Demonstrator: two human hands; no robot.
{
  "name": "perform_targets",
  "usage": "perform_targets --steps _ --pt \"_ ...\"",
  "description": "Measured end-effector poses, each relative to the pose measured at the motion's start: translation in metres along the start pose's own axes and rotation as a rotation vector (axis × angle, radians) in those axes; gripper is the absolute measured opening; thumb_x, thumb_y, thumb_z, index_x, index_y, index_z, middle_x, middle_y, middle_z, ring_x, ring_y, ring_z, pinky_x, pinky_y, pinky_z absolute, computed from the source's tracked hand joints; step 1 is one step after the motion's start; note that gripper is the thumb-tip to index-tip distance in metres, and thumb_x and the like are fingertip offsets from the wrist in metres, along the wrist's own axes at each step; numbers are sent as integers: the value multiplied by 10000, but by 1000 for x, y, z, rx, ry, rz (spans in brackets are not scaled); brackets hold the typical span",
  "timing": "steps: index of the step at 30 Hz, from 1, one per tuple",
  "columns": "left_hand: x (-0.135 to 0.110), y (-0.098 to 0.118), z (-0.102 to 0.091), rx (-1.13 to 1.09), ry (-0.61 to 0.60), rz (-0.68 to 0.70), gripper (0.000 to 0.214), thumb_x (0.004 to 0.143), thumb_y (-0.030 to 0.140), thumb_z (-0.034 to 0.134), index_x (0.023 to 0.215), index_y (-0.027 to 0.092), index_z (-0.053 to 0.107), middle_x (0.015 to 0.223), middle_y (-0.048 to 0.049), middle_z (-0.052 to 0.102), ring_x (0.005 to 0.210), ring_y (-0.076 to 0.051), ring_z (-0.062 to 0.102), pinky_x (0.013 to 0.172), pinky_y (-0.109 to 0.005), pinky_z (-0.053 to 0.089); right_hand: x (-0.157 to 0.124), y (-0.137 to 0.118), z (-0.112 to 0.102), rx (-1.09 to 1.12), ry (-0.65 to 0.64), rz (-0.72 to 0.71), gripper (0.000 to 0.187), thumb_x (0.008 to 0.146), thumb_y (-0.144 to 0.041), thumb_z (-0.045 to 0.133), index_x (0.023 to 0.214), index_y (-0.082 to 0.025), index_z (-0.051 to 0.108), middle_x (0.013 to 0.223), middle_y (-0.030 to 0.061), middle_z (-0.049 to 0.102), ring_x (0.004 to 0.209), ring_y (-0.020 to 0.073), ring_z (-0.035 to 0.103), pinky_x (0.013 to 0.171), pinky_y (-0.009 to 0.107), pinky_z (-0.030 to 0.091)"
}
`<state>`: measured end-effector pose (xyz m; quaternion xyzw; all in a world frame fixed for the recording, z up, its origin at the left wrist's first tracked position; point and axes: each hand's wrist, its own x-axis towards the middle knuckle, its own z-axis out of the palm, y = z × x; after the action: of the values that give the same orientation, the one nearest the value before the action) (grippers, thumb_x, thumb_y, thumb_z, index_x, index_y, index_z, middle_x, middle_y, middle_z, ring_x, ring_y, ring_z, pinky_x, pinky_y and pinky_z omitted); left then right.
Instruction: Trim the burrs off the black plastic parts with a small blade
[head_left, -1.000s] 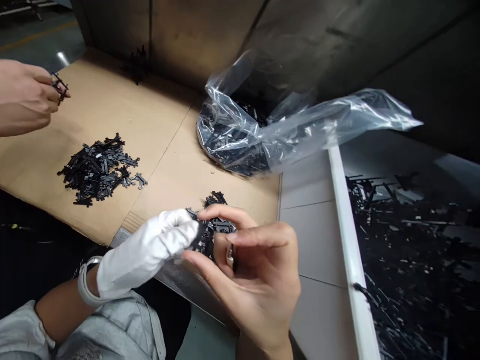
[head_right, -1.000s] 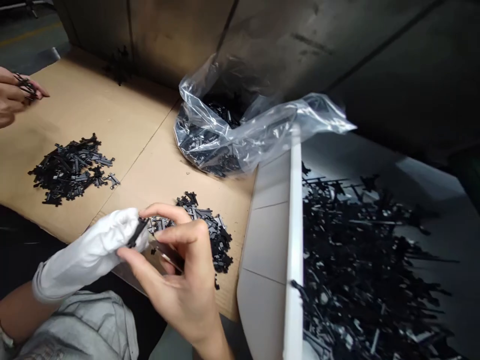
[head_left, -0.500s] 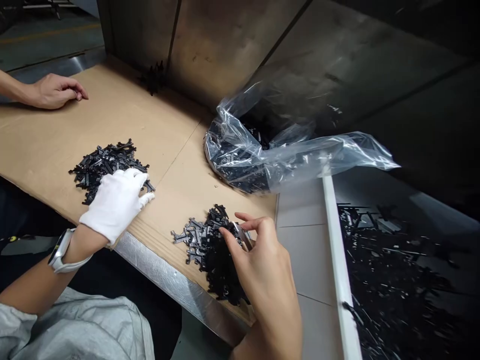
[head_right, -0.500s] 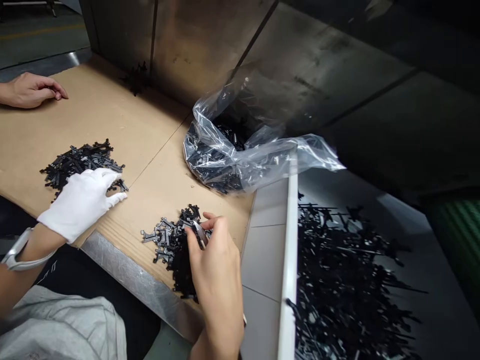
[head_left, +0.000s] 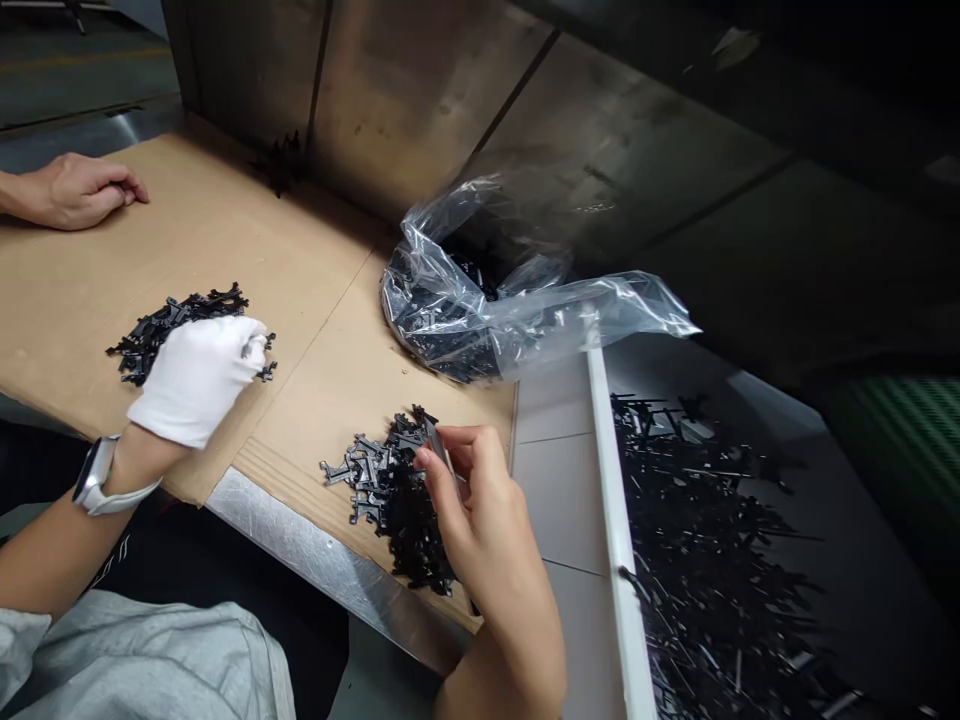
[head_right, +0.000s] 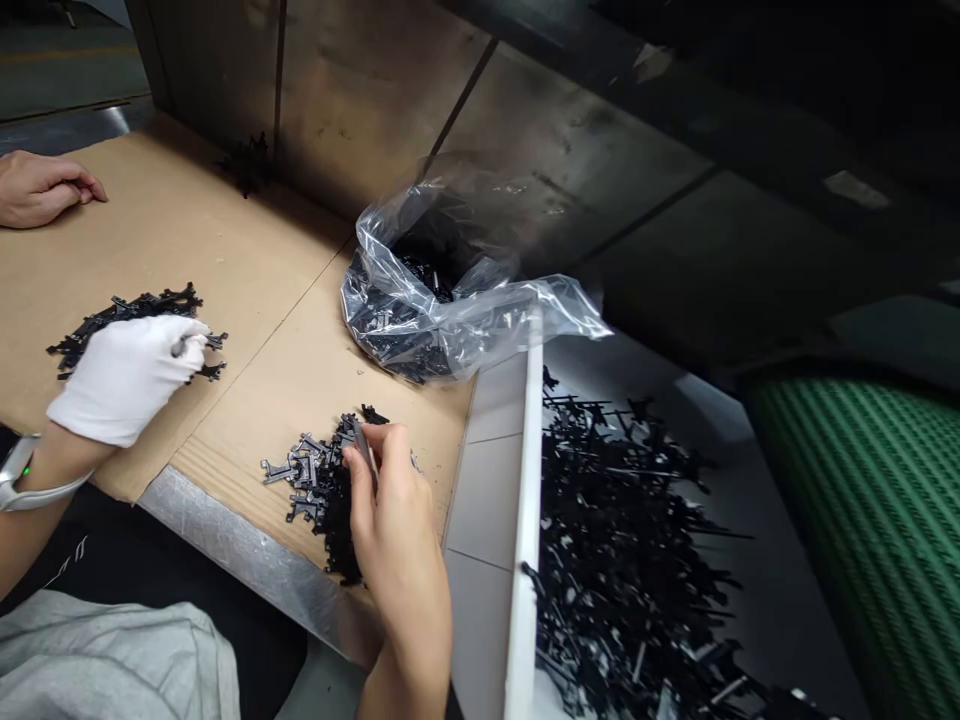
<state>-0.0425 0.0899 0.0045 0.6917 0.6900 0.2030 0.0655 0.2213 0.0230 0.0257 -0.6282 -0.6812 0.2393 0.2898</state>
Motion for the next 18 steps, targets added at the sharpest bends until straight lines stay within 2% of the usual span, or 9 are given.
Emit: perform_targets --steps 2,5,7,10,12,14,18 --pt "-3 4 -6 -142 81 -54 354 1000 289 356 1087 203 688 1035 -13 738 1014 -224 712 980 -361 524 0 -5 2 31 -89 12 89 1022 -307 454 954 -249 459 735 -5 607 619 176 599 541 289 416" --pt "-16 20 -7 -445 154 -115 300 984 366 447 1039 192 684 946 -20 780 804 -164 737 782 -282 599 -3 -11 7 97 -230 -6 114 1040 -274 402 934 -248 435 713 -24 566 602 158 561 553 282 420" --pt "-30 34 -2 -703 185 -139 239 959 365 510 968 205 686 865 -13 790 673 -138 718 663 -251 604 -6 -15 11 212 -252 -36 139 1059 -269 368 936 -245 430 730 -29 543 617 141 533 559 267 413" --pt "-52 52 7 -1021 207 -159 113 928 280 590 924 240 695 895 13 806 644 -112 715 639 -221 600 -11 -19 19 490 -231 -72 171 1088 -304 356 942 -246 424 751 -41 519 595 104 469 532 229 383" --pt "-65 60 15 -1051 172 -130 106 937 230 600 953 260 700 927 23 809 711 -111 738 691 -215 615 -14 -22 25 668 -202 -87 125 1088 -317 397 996 -246 442 772 -47 520 557 81 426 498 207 356" --pt "-75 65 22 -1019 187 -29 142 941 164 598 986 266 685 986 24 806 831 -117 760 774 -212 632 -16 -24 30 797 -155 -102 61 1080 -308 443 1067 -251 459 812 -44 533 526 62 395 474 195 346" --pt "-85 65 35 -894 423 211 223 885 46 635 996 236 673 1076 0 759 982 -127 735 865 -224 623 -18 -25 38 887 -82 -171 27 1074 -262 459 1087 -263 482 876 -19 561 533 56 429 473 199 368"
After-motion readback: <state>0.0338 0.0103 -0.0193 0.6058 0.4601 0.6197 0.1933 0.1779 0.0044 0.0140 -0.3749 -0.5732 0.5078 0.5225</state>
